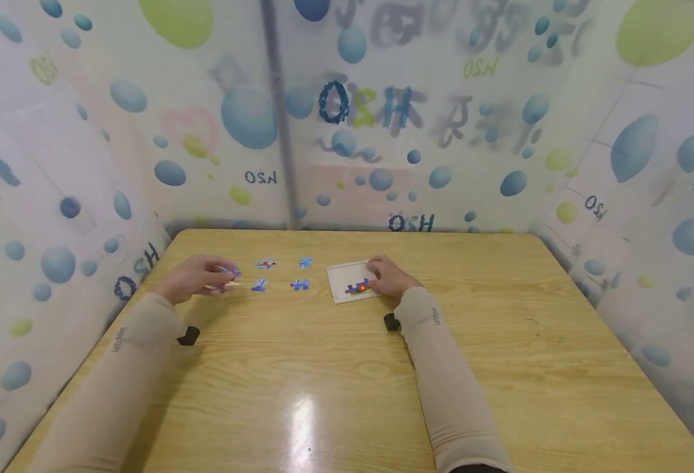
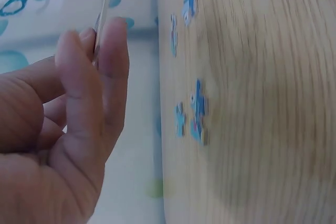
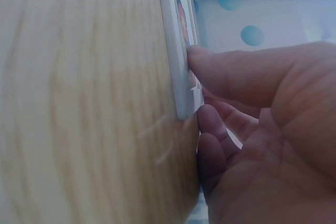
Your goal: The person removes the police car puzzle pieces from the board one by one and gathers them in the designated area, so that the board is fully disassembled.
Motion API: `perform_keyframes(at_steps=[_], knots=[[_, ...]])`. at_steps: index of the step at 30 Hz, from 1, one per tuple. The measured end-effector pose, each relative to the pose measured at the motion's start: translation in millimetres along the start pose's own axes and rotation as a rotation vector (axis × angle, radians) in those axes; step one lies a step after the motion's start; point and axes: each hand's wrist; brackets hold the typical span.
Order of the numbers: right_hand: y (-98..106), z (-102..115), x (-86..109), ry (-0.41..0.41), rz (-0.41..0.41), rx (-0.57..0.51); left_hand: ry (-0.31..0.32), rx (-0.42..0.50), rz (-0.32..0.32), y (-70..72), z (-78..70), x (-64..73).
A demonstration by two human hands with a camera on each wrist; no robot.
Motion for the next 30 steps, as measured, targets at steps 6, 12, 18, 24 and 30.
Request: perform_keyframes(at_steps=[6, 12, 18, 24, 30], knots=[[4, 2, -1.0, -0.014, -0.005, 0.002, 0.024, -0.088, 0.001, 16.9, 8.3, 11.0], [6, 4, -3.2, -0.018, -0.013, -0.014, 0.095, -0.097, -0.002, 20.2, 15.4, 20.2], [5, 4, -4.1, -0.009, -0.032, -0.025, 0.092, -0.101, 0.012, 15.1, 22.1, 22.7], [0, -1, 2.0, -0.050, -0.004, -0.042, 0.128, -0.161, -0.027, 0.6, 33.2, 25.6], [-1, -1, 3.3, -0.041, -0.021, -0.069, 0.163, -0.315, -0.149, -7.8, 31.7, 26.7]])
Point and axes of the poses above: each hand's wrist, its own x-axis away from the middle knuckle, its own y-axis out of the back of the hand, z = x × y, and after that the axes turned 8 degrees about -x, right-handed
